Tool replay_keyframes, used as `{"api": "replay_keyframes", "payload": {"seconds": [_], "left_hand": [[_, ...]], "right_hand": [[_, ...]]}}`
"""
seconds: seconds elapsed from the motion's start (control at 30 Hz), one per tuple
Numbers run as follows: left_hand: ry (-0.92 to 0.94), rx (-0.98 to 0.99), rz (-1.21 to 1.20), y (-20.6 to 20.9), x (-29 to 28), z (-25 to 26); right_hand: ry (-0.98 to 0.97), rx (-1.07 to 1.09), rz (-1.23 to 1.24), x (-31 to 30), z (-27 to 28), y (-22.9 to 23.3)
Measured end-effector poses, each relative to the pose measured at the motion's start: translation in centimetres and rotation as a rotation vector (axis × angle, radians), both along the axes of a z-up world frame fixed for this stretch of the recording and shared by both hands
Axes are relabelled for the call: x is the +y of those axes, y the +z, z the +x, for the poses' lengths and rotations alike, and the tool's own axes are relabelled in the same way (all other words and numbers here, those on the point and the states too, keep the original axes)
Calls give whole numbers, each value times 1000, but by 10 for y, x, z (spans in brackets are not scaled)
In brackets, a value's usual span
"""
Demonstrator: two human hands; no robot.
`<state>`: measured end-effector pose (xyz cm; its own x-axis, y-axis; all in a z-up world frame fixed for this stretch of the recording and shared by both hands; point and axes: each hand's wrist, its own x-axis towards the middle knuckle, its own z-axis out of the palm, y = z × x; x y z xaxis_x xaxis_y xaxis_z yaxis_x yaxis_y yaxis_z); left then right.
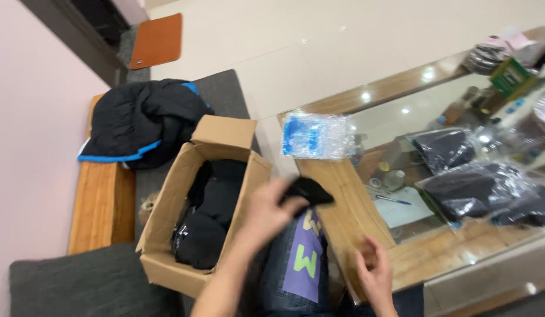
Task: Inspecting and packing black fabric masks into a cardboard box
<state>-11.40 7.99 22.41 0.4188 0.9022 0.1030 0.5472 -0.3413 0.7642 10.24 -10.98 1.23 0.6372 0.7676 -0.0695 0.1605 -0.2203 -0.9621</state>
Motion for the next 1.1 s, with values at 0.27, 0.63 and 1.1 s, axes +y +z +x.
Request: {"api": "replay_keyframes", "payload": {"seconds": [0.27, 0.63, 1.1], "left_hand": [[-427, -54, 358, -89, -60, 99], [-497, -53, 397, -124, -68, 121], [-411, 192, 492, -149, -83, 122]], "right_hand": [[215, -240, 197, 22, 31, 63], [55, 103, 378, 20, 51, 24], [158, 16, 345, 9, 45, 4]]}}
